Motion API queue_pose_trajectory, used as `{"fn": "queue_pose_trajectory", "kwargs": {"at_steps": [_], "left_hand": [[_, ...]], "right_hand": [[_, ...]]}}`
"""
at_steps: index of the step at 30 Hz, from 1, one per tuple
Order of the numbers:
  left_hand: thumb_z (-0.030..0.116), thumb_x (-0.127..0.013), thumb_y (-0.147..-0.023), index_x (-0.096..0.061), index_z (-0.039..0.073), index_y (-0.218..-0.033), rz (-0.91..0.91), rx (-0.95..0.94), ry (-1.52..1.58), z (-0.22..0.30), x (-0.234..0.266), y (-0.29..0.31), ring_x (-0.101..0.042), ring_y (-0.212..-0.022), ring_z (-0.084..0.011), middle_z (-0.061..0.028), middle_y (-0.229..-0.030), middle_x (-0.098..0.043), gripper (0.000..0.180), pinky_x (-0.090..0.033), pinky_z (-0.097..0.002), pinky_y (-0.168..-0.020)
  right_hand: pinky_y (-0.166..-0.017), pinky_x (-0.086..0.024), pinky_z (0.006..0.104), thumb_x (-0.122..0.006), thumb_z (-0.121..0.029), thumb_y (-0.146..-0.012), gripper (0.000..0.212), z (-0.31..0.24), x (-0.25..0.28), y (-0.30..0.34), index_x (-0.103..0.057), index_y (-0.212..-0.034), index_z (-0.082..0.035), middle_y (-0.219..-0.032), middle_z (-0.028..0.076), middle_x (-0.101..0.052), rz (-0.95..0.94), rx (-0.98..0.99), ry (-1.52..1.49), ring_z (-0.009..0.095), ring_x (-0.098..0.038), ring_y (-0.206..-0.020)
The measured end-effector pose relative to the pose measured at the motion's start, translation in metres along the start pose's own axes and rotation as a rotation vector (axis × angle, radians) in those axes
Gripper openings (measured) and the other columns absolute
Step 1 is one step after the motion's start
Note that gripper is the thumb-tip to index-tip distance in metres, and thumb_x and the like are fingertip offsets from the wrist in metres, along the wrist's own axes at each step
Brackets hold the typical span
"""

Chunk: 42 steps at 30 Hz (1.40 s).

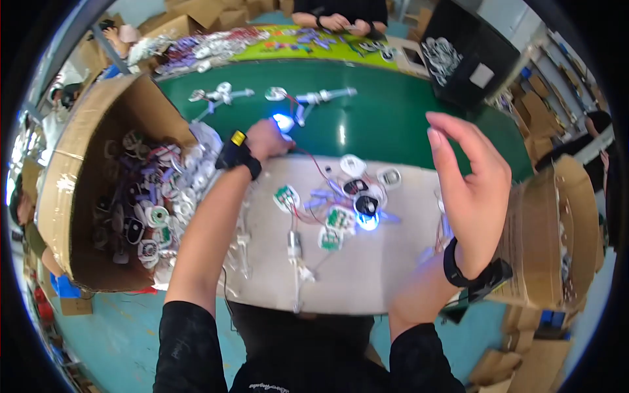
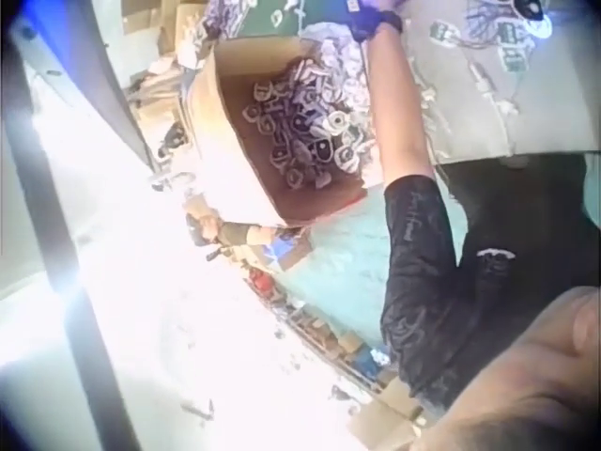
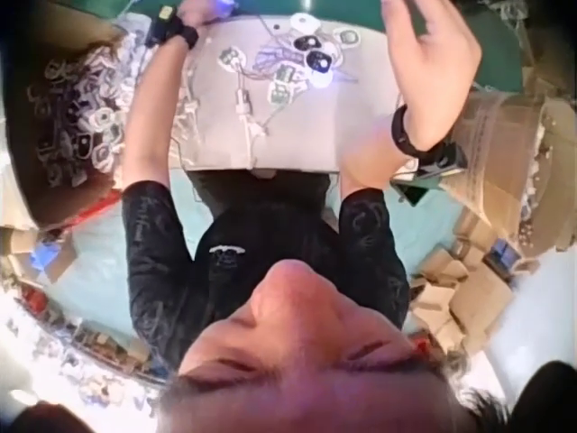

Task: Assembling electronic modules with wires and plastic housings on a production line.

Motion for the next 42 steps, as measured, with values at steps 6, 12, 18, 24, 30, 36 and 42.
{"fn": "queue_pose_trajectory", "kwargs": {"at_steps": [6, 12, 18, 24, 30, 36, 42], "left_hand": [[0.046, -0.081, -0.072, -0.073, 0.0, -0.103, 0.192, -0.105, 0.533, 0.037, 0.044, 0.025, -0.071, -0.086, -0.0326, -0.0181, -0.09, -0.073, 0.056, -0.055, -0.0399, -0.079], [0.025, -0.079, -0.085, -0.058, -0.005, -0.129, 0.252, -0.152, 1.064, 0.06, 0.026, 0.097, -0.068, -0.09, -0.0143, -0.0097, -0.099, -0.071, 0.057, -0.053, -0.0264, -0.08], [0.016, -0.078, -0.085, -0.059, -0.004, -0.126, 0.264, -0.086, 1.19, 0.036, -0.001, 0.097, -0.065, -0.108, -0.0227, -0.018, -0.12, -0.064, 0.05, -0.055, -0.0332, -0.088], [0.008, -0.076, -0.081, -0.061, -0.001, -0.126, 0.283, -0.222, 0.786, 0.048, -0.008, 0.116, -0.063, -0.112, -0.0322, -0.0169, -0.121, -0.066, 0.048, -0.051, -0.0401, -0.096], [0.009, -0.073, -0.081, -0.061, -0.002, -0.125, 0.267, -0.315, 0.463, 0.062, 0.007, 0.137, -0.06, -0.113, -0.04, -0.0234, -0.122, -0.065, 0.047, -0.047, -0.0447, -0.101], [0.015, -0.074, -0.084, -0.068, 0.0, -0.112, 0.082, 0.052, 0.514, 0.011, 0.005, 0.143, -0.065, -0.098, -0.0368, -0.0204, -0.107, -0.068, 0.033, -0.052, -0.0443, -0.086], [0.025, -0.08, -0.08, -0.07, -0.001, -0.105, 0.082, -0.026, 0.39, 0.018, 0.006, 0.149, -0.068, -0.087, -0.0318, -0.0183, -0.095, -0.069, 0.037, -0.053, -0.0406, -0.075]], "right_hand": [[-0.078, -0.048, 0.0226, -0.066, -0.008, -0.095, 0.02, 0.02, 0.007, 0.033, -0.069, -0.113, 0.001, -0.096, 0.007, -0.071, -0.025, -0.103, 0.036, 0.009, -0.061, -0.087], [-0.083, -0.052, 0.0334, -0.07, -0.016, -0.091, 0.025, 0.115, -0.085, 0.077, -0.069, -0.112, -0.002, -0.11, 0.013, -0.072, -0.372, -0.279, 0.051, 0.025, -0.068, -0.096], [-0.095, -0.051, 0.0356, -0.065, -0.009, -0.089, 0.027, 0.161, -0.099, 0.076, -0.069, -0.115, -0.004, -0.121, 0.016, -0.067, -0.216, -0.214, 0.242, 0.033, -0.063, -0.112], [-0.105, -0.045, 0.0381, -0.065, -0.006, -0.089, 0.031, 0.201, -0.137, 0.093, -0.068, -0.12, -0.006, -0.129, 0.014, -0.064, -0.275, -0.32, 0.048, 0.032, -0.057, -0.123], [-0.101, -0.046, 0.0372, -0.069, -0.006, -0.085, 0.033, 0.179, -0.134, 0.093, -0.068, -0.118, -0.007, -0.124, 0.014, -0.062, -0.246, -0.288, 0.05, 0.032, -0.056, -0.118], [-0.087, -0.049, 0.0343, -0.067, -0.001, -0.083, 0.035, 0.196, -0.117, 0.108, -0.068, -0.118, -0.009, -0.11, 0.013, -0.053, -0.235, -0.458, 0.106, 0.03, -0.057, -0.101], [-0.087, -0.049, 0.0343, -0.06, 0.001, -0.086, 0.036, 0.2, -0.121, 0.113, -0.066, -0.121, -0.008, -0.113, 0.013, -0.055, -0.3, -0.514, 0.132, 0.028, -0.059, -0.101]]}}
Point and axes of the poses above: each hand's wrist, its own y-axis away from the middle knuckle, its own x-axis out of the back of the hand, z = x × y, the point moved 10 cm from there along -y, towards the middle knuckle
